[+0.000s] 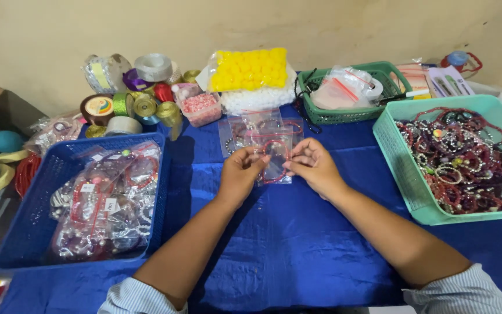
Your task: Packing handmade bracelets into small plastic zip-lock bags.
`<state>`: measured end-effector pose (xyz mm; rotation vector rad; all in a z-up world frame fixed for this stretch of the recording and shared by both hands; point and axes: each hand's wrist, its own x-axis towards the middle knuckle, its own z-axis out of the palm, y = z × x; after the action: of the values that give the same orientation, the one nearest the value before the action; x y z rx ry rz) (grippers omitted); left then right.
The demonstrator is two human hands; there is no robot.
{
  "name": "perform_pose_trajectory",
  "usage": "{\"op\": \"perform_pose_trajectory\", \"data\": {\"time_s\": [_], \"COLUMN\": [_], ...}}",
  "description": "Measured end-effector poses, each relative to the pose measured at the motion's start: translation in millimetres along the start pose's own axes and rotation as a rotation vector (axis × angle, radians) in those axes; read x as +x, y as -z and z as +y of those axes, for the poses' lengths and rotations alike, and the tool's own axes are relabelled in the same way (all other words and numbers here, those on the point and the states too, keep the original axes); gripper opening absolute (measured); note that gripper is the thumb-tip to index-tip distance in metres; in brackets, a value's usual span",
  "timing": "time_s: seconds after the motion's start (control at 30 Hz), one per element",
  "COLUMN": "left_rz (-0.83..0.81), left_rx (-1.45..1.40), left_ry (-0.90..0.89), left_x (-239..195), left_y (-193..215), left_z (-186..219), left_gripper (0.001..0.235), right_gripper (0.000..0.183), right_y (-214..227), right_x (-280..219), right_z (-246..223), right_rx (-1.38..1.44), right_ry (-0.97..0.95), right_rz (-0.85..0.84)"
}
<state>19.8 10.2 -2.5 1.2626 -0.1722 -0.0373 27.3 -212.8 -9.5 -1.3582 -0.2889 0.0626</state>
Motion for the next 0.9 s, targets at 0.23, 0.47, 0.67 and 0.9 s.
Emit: {"op": "perform_pose_trajectory", "data": {"time_s": [0.23, 0.47, 0.67, 0.9], "left_rz": [-0.026, -0.042, 0.006, 0.114], "left_rx": [-0.097, 0.067, 0.524, 0.883], "left_ry": [-0.005, -0.143, -0.285, -0.631], "left_x": [13, 30, 53, 78], "left_y": [6, 6, -13, -22], "left_z": [-9, -8, 14, -3], "left_gripper": [0.03, 0.056, 0.04, 0.04], "right_gripper": [0.016, 0.02, 0.028, 0.034], "right_y": [0, 7, 22, 36], "right_x": [8, 27, 63, 89], "right_z": [-13, -25, -13, 3], "right_rx": [-0.041, -0.168, -0.311, -0.617], "right_ry": [0.037, 0.031, 0.043, 0.123], "right_rz": [-0.003, 0.058, 0.073, 0.144]}}
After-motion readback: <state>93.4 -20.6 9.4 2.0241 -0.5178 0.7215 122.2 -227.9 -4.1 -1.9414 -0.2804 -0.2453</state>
